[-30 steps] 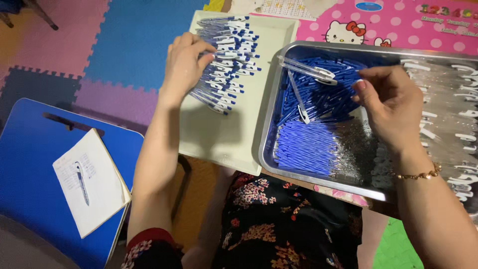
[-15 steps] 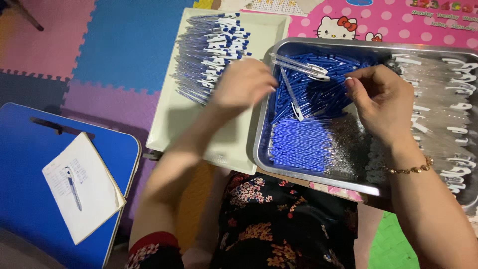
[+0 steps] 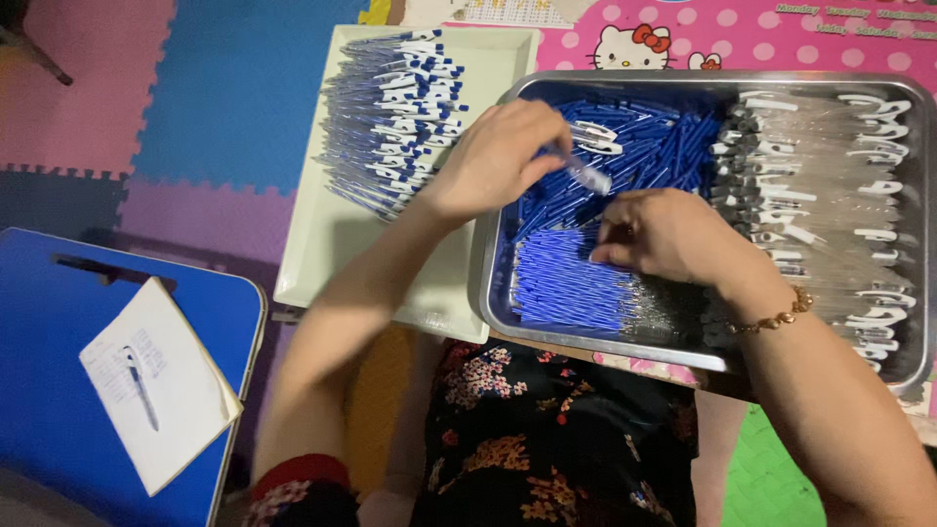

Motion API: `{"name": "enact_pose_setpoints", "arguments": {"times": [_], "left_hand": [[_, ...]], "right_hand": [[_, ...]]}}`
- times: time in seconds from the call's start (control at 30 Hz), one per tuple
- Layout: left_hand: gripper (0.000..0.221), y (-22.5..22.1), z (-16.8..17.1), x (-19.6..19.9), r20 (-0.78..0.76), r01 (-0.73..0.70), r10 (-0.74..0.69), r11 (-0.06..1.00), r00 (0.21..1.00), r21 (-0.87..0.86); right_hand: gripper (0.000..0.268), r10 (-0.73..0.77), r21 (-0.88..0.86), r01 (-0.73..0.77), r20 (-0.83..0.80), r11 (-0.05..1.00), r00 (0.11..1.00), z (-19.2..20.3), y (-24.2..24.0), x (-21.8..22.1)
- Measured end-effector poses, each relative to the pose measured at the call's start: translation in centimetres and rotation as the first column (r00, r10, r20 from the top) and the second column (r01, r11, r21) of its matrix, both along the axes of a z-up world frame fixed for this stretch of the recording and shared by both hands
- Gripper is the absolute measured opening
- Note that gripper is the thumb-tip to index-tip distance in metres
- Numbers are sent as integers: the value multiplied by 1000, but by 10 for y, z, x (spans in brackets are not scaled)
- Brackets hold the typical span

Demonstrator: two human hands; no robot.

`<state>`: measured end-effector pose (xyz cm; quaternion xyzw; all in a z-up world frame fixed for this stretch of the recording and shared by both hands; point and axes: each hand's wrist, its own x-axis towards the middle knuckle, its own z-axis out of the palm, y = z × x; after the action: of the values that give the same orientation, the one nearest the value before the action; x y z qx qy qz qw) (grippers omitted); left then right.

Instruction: The person assembles pens by inserting ink refills into blue pen bodies and then placing the completed units into a tray.

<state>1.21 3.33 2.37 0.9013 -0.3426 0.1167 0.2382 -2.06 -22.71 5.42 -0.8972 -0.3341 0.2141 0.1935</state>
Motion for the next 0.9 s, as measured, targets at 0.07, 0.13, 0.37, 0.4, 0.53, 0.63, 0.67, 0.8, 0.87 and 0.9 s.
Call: {"name": "enact_pose_setpoints", "arguments": {"times": [0.07,0.13,0.37,0.4,0.53,0.63,0.67,0.8,0.87,0.9], "left_hand": [[20,-9,4,-9,-175,-78,44,978,984,-191],[24,-19,-2,-12,-340,-186,55,913,939,-364],[23,-37,-33,-12,-402,-210,-17,832,916,-514],[24,-38,-32,-12,-399,-213,-8,837,917,-504],[23,-37,-35,-10,-434,-220,-23,837,901,-501],[22,-37,-41,-10,-454,-239,-48,798,890,-553],[22,-35,-49,-6,-447,-227,-70,784,892,-577],[16,-35,-12,-22,-546,-308,-72,761,835,-571],[19,-32,-11,-23,-550,-313,-82,748,831,-585],[21,-31,-10,-24,-549,-316,-91,735,831,-600]], "right_hand": [[24,22,-14,-22,-7,1000,1000,-3,3,-4],[25,49,-33,-49,-5,998,999,-15,2,-1],[19,92,-46,-93,-16,995,996,-31,-2,6],[16,89,-17,-89,-50,996,995,-22,-3,3],[16,20,71,-12,-108,997,994,-12,-7,3],[7,-46,164,85,-228,983,972,4,-14,-1],[14,-55,268,115,-222,957,974,13,-17,-1],[25,-180,339,218,-140,915,974,21,-36,9],[16,-154,284,142,23,948,988,-7,-49,20],[7,-112,216,71,187,974,976,-20,-56,25]]}}
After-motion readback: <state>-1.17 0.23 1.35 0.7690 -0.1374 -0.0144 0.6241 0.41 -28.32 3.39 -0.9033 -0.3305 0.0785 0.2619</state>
